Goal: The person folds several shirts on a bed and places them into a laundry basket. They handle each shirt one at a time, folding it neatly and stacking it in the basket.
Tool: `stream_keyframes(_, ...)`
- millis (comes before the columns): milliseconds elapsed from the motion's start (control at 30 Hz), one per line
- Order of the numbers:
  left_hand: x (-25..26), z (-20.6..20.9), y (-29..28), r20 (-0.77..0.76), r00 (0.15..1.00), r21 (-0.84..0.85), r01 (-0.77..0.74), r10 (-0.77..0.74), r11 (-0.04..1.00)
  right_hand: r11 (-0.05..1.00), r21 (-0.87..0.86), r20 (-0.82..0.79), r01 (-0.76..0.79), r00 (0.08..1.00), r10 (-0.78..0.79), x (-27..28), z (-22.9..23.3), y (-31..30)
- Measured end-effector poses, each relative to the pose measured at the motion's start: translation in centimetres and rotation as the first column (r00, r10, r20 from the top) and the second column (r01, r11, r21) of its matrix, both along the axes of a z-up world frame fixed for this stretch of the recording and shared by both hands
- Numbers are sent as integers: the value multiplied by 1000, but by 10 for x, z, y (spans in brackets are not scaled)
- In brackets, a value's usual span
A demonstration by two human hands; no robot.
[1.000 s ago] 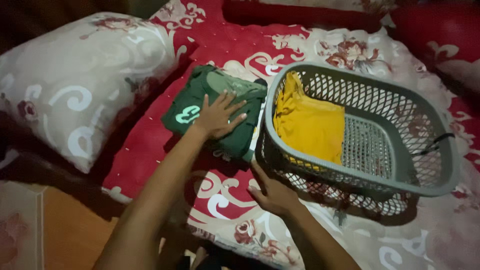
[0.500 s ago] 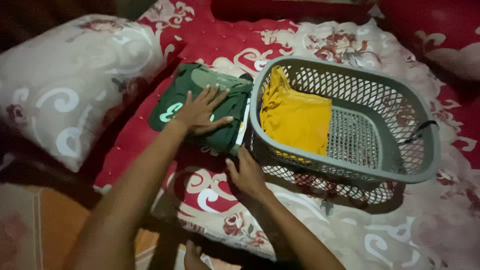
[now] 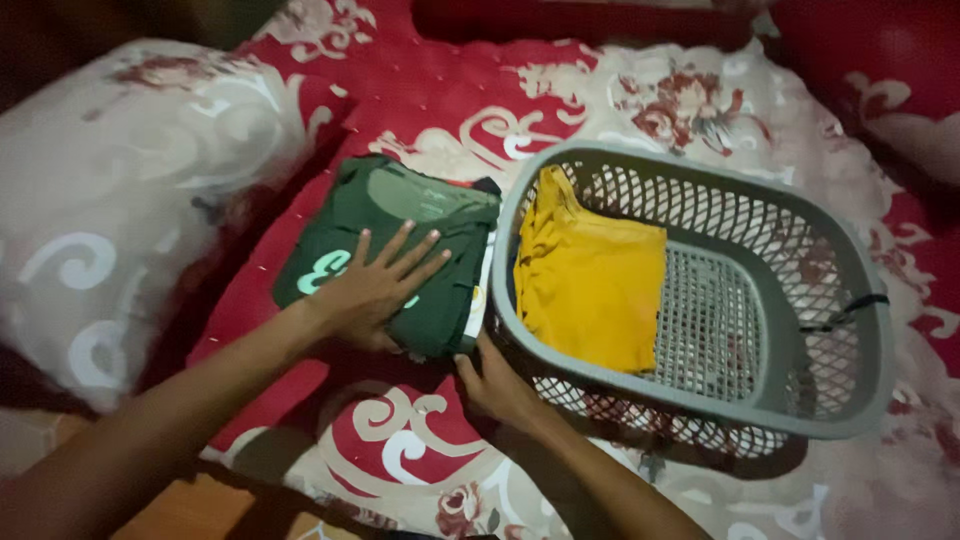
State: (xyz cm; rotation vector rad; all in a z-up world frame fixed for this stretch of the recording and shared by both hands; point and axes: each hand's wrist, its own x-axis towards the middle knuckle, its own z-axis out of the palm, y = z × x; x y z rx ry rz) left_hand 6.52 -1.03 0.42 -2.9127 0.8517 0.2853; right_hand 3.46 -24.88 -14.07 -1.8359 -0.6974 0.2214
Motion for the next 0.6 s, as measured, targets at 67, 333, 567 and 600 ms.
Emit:
stream_keyframes(67, 5, -4, 4, 23, 999, -45, 25, -24, 999, 1000, 2, 6, 14, 1000, -14, -2, 4, 0)
stream_keyframes(333, 19, -21, 26, -85, 996, -259, 17, -40, 966, 982, -188, -44, -25, 999, 17, -4, 39, -5)
stream_keyframes(567, 22, -29, 24, -36, 999, -251, 5, -15, 968, 912, -408, -48, -45, 998, 27, -16, 83, -24)
stream_keyframes(600, 21, -29, 22, -40, 999, -248, -7, -3, 969, 940, -341, 7, -16, 1000, 20, -17, 85, -21)
